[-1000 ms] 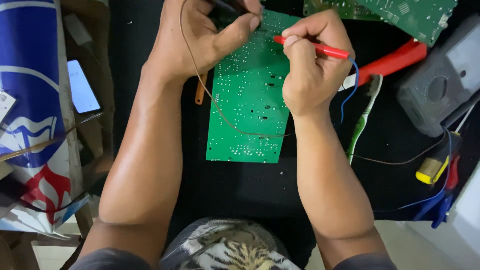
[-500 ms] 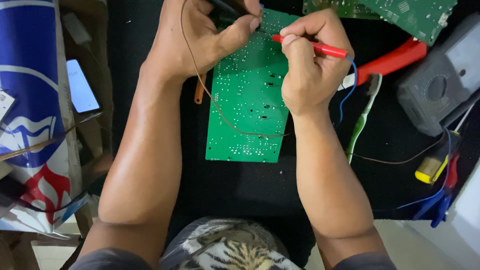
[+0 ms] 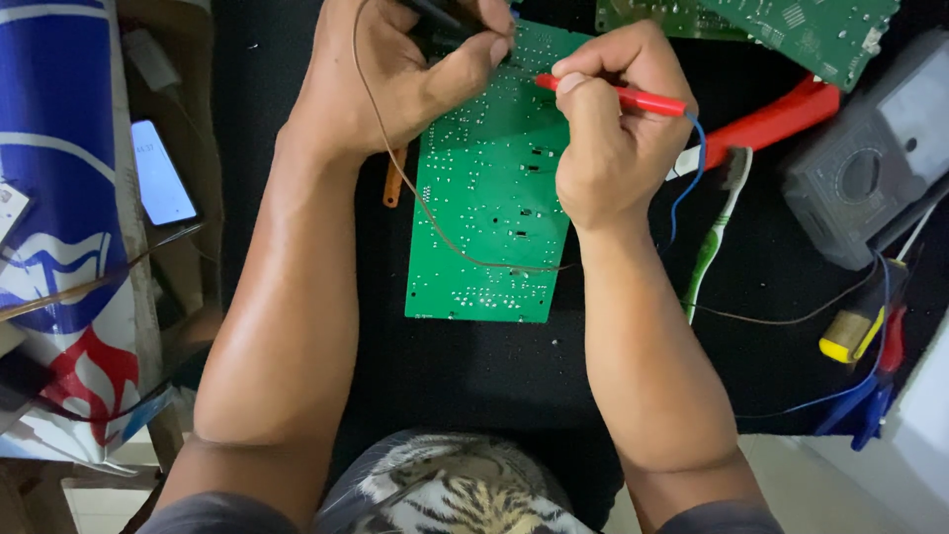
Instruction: Diagnosing a circuit board using a multimeter to test various points for electrical issues
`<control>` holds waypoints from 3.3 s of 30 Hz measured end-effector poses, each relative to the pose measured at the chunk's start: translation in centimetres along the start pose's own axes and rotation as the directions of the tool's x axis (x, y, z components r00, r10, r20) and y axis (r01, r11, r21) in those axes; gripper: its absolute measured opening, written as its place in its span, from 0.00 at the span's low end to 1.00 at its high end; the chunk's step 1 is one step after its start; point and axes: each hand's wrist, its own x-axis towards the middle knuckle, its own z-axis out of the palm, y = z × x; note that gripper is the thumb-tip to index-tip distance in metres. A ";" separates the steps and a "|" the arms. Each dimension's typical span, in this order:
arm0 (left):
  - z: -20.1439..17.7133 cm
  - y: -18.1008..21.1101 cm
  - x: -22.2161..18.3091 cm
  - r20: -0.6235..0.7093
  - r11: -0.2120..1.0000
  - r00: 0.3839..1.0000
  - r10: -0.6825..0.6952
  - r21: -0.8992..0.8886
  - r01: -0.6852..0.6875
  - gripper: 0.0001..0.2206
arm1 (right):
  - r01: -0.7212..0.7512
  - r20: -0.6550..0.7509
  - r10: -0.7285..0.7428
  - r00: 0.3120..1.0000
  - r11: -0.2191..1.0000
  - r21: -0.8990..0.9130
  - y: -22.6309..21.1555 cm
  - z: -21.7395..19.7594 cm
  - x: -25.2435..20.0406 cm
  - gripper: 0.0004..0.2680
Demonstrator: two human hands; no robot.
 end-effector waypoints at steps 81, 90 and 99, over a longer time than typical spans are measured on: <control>-0.3 -0.1 0.4 0.084 0.992 0.996 0.002 -0.124 0.008 0.04 | 0.120 0.096 -0.111 0.989 0.987 -0.104 -0.7 -0.5 0.4 0.04; -0.2 0.2 0.0 0.058 0.994 0.996 -0.074 -0.073 0.078 0.01 | 0.076 0.082 -0.069 0.994 0.994 -0.081 -0.7 -0.5 0.3 0.03; -0.2 -0.1 -0.3 0.039 0.999 0.999 0.009 0.048 -0.011 0.01 | 0.050 -0.025 -0.050 0.998 0.999 -0.004 -0.6 0.0 0.2 0.02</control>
